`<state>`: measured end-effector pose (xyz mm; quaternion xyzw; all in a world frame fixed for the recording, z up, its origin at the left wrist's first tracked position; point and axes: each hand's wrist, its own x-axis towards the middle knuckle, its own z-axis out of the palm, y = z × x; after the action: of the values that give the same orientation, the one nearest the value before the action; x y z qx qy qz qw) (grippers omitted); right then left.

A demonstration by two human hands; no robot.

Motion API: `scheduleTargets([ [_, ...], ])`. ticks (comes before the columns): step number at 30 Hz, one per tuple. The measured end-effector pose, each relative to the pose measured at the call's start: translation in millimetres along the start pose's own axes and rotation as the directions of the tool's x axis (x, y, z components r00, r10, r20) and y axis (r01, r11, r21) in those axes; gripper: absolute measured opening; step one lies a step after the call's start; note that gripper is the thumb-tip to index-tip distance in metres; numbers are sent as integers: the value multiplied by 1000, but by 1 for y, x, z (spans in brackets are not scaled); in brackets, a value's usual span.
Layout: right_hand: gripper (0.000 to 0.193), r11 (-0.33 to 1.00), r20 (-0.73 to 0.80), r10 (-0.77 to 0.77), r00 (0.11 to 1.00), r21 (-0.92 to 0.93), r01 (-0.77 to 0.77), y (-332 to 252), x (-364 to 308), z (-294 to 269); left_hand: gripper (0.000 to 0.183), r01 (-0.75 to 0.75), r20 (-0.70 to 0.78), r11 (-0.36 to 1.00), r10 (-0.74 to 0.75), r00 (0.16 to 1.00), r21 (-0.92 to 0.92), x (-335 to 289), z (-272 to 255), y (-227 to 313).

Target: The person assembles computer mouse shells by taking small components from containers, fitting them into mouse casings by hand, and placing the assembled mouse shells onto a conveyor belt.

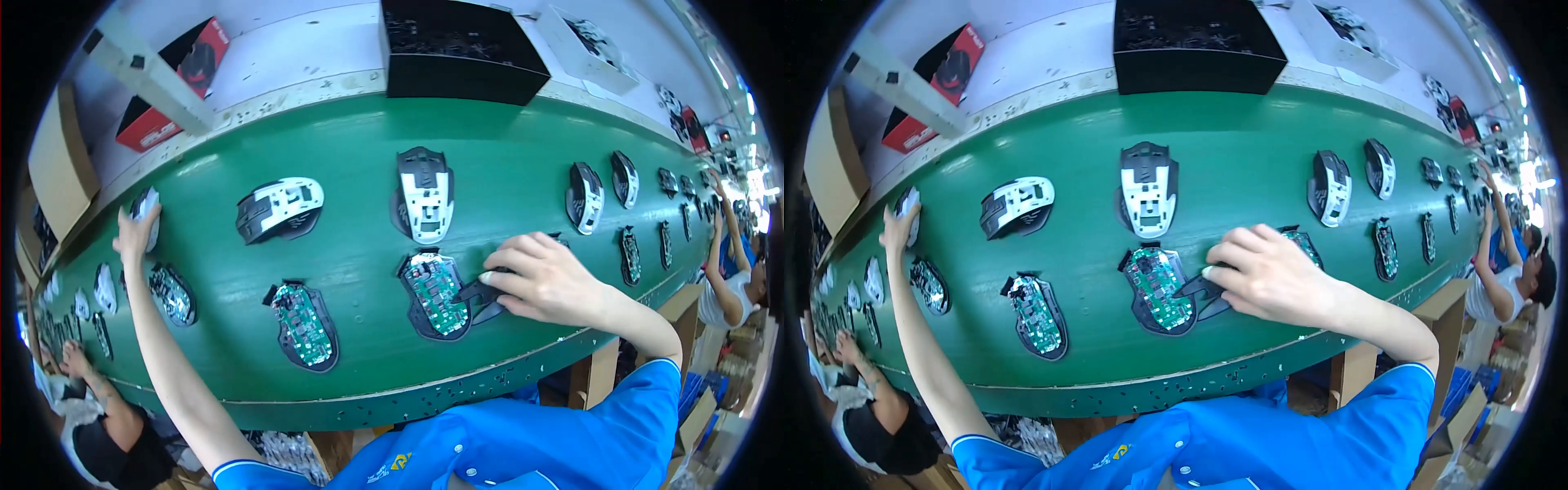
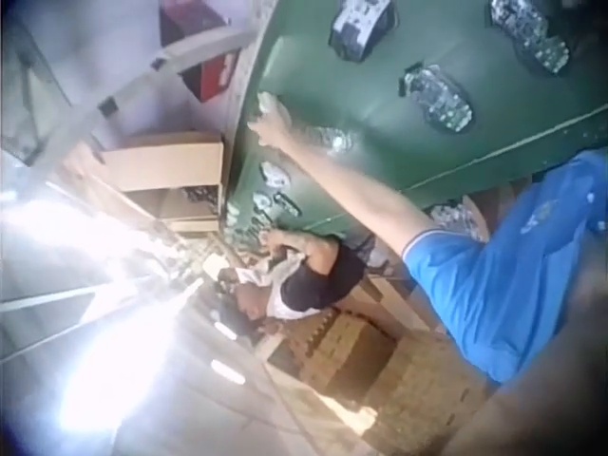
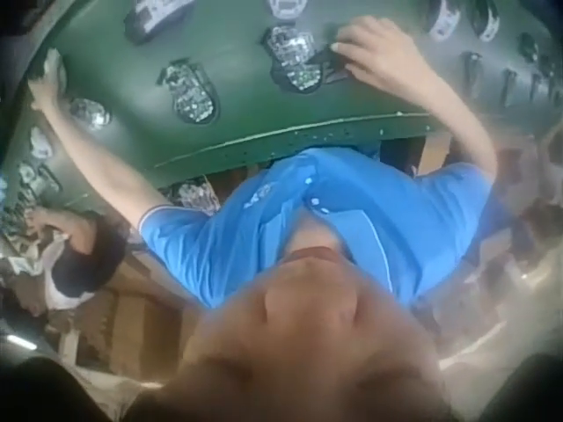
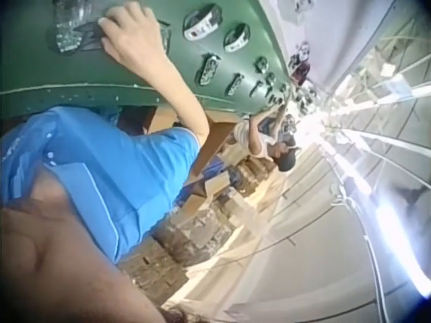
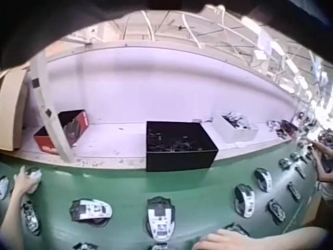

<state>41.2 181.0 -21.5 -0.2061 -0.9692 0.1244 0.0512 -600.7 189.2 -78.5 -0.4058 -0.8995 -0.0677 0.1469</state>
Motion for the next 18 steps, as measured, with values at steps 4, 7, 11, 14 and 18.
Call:
scheduleTargets([
  [4, 27, 996, 10, -32, 999, -85, 32, 13, -19, 22, 85, 106, 72, 994, -107, 992, 13, -33, -11, 53],
  [7, 26, 989, -25, -115, 993, -94, 112, 15, -20, 25, 69, 88, -34, 981, -95, 995, -173, -54, -52, 64],
  [11, 24, 996, -82, -89, 993, 6, 90, 17, -25, 28, 55, 139, 103, 179, -193, 976, -974, -65, -83, 70],
  [14, 21, 987, -115, -141, 983, -96, 130, 22, -24, 37, 43, 303, 283, -288, 111, 953, -908, -137, -141, 99],
  [18, 19, 971, -287, -232, 929, -123, 205, 35, -22, 37, 42, 424, 350, -285, 276, 895, -860, -275, -166, 133],
])
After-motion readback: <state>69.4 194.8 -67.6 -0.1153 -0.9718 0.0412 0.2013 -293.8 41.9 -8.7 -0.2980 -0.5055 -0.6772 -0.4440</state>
